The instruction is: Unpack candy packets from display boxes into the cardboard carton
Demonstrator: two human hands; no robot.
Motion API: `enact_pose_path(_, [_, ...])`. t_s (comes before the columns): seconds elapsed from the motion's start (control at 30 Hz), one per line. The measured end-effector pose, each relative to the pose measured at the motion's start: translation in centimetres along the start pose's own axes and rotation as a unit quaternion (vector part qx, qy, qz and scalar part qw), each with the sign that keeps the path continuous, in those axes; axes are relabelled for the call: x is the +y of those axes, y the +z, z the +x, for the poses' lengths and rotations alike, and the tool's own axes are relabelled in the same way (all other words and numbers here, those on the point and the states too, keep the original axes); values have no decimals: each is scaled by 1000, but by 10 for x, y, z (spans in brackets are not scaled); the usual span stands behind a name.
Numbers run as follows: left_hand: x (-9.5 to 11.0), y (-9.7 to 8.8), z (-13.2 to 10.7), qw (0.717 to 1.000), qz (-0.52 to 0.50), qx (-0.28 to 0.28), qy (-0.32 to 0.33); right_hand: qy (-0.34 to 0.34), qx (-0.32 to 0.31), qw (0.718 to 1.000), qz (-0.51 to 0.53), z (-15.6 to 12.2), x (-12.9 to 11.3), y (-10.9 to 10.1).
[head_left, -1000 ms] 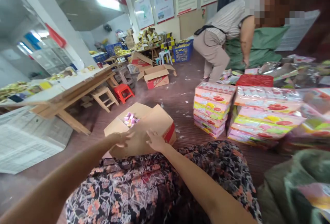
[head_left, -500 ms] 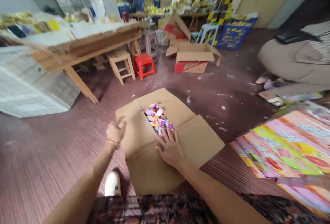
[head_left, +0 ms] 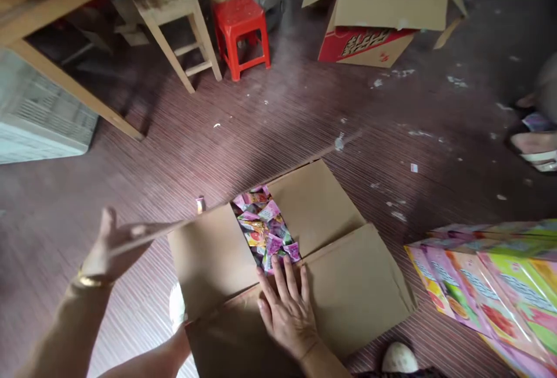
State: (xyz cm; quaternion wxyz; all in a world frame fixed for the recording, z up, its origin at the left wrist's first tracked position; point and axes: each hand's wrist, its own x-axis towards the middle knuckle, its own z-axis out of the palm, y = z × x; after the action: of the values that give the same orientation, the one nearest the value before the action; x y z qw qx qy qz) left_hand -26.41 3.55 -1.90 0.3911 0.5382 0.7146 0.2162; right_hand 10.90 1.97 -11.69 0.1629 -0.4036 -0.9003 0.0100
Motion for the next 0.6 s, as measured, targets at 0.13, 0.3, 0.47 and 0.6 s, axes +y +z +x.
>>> enact_pose_path(0.13, [37,-2,-37,990,-70,-111,-58,3,8,1000,-2,-3,-4,0])
enact_pose_path(0.3, [82,11,-32,981,130,-141,12,-7,3,1000,-11,-2,-12,-7])
enact_pose_path(0.47, [70,75,-48,969,222,-111,10,72,-2,997,21,4,-14,-19])
enact_pose_path(0.6, [46,113,-71,978,200,-52,31,187,33,981,40,5,-12,-11])
